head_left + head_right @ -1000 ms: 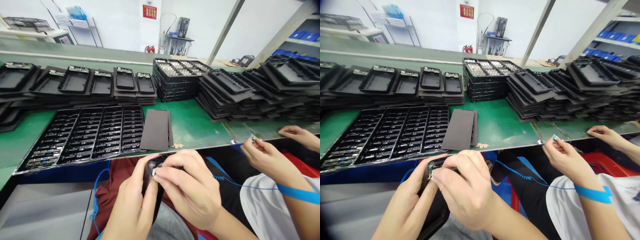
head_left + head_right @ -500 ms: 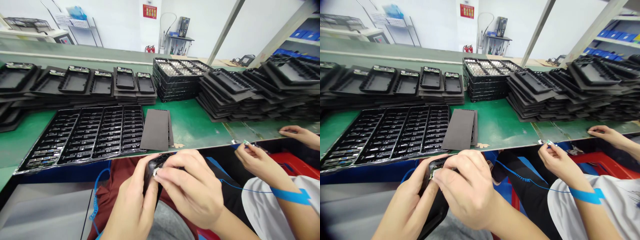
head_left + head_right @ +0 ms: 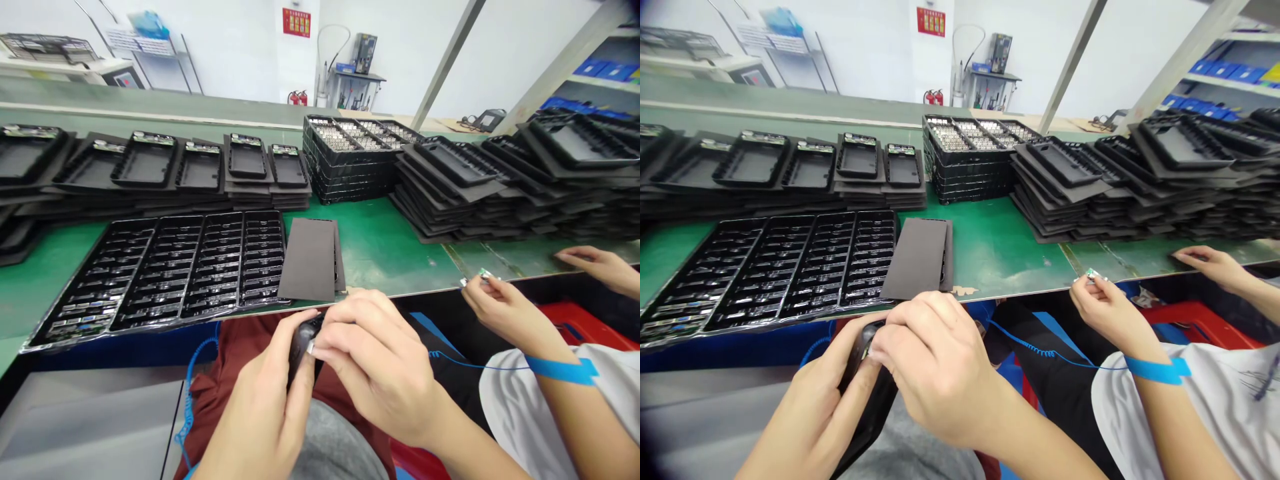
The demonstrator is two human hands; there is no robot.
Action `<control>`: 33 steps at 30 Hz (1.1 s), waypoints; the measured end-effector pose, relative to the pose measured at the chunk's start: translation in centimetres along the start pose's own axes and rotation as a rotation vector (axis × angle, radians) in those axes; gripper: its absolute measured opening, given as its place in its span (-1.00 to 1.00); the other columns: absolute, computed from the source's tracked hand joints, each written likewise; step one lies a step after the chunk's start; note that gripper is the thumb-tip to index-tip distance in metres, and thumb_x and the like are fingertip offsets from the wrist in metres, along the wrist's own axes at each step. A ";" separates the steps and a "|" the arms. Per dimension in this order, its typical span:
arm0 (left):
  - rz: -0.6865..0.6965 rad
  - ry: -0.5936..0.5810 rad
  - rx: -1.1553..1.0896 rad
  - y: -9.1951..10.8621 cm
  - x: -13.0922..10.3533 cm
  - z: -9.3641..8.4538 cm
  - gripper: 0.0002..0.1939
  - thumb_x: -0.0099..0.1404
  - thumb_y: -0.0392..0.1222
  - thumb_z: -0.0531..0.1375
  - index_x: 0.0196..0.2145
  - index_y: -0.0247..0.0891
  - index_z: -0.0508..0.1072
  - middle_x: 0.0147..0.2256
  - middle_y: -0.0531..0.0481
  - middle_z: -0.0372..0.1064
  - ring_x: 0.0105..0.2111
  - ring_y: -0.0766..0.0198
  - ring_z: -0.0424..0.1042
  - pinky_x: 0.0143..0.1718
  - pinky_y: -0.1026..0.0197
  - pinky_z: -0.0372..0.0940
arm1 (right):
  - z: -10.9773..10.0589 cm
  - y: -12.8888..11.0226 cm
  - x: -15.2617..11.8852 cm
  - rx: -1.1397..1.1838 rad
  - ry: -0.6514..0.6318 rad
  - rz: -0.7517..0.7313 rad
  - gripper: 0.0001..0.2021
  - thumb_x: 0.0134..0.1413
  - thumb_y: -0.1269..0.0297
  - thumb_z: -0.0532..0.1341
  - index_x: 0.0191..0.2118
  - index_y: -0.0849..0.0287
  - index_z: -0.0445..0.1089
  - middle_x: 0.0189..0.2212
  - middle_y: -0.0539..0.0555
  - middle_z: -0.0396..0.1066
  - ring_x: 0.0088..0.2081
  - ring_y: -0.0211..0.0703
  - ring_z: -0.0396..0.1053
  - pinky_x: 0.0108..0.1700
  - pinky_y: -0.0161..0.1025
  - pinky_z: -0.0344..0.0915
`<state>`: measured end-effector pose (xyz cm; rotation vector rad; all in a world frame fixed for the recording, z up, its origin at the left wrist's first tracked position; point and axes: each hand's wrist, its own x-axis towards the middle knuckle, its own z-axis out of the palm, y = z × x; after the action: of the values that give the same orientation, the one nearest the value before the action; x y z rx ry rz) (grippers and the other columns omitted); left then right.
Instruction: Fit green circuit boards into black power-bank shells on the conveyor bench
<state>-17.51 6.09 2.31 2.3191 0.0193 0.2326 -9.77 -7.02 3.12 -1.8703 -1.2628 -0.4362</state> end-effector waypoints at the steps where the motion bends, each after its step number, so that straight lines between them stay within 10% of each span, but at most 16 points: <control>1: 0.001 -0.002 0.001 0.0 0.0 0.0 -0.56 0.35 -0.26 -0.05 0.14 0.02 0.03 0.06 0.16 0.32 0.05 0.47 0.30 -0.02 0.53 0.17 | 0.1 0.0 0.0 -0.012 0.000 -0.009 -0.90 0.08 0.55 0.14 -0.39 0.30 0.36 -0.40 0.13 0.40 -0.33 -0.17 0.26 -0.22 -0.14 0.28; 14: 0.008 -0.014 -0.155 0.7 0.1 -0.2 -0.63 0.34 -0.25 -0.08 0.07 0.00 0.15 -0.02 0.10 0.40 -0.06 0.31 0.41 -0.15 0.43 0.31 | 1.0 0.8 -0.6 -0.111 0.093 -0.126 -0.88 0.04 0.57 0.06 -0.38 0.28 0.30 -0.41 0.14 0.36 -0.33 -0.14 0.27 -0.25 -0.14 0.32; 33: -0.334 -0.029 -0.469 0.5 0.7 -0.2 -0.60 0.29 -0.04 0.03 0.06 -0.17 0.28 0.10 -0.01 0.28 0.13 0.22 0.20 0.15 0.22 0.11 | 0.5 0.9 -1.1 -0.026 0.119 -0.030 -0.84 0.19 0.45 0.00 -0.39 0.20 0.24 -0.41 0.08 0.30 -0.29 -0.17 0.25 -0.18 -0.15 0.29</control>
<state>-16.87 5.98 2.88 1.8173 0.3032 0.0267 -9.49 -7.46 1.69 -1.8207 -1.2124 -0.5737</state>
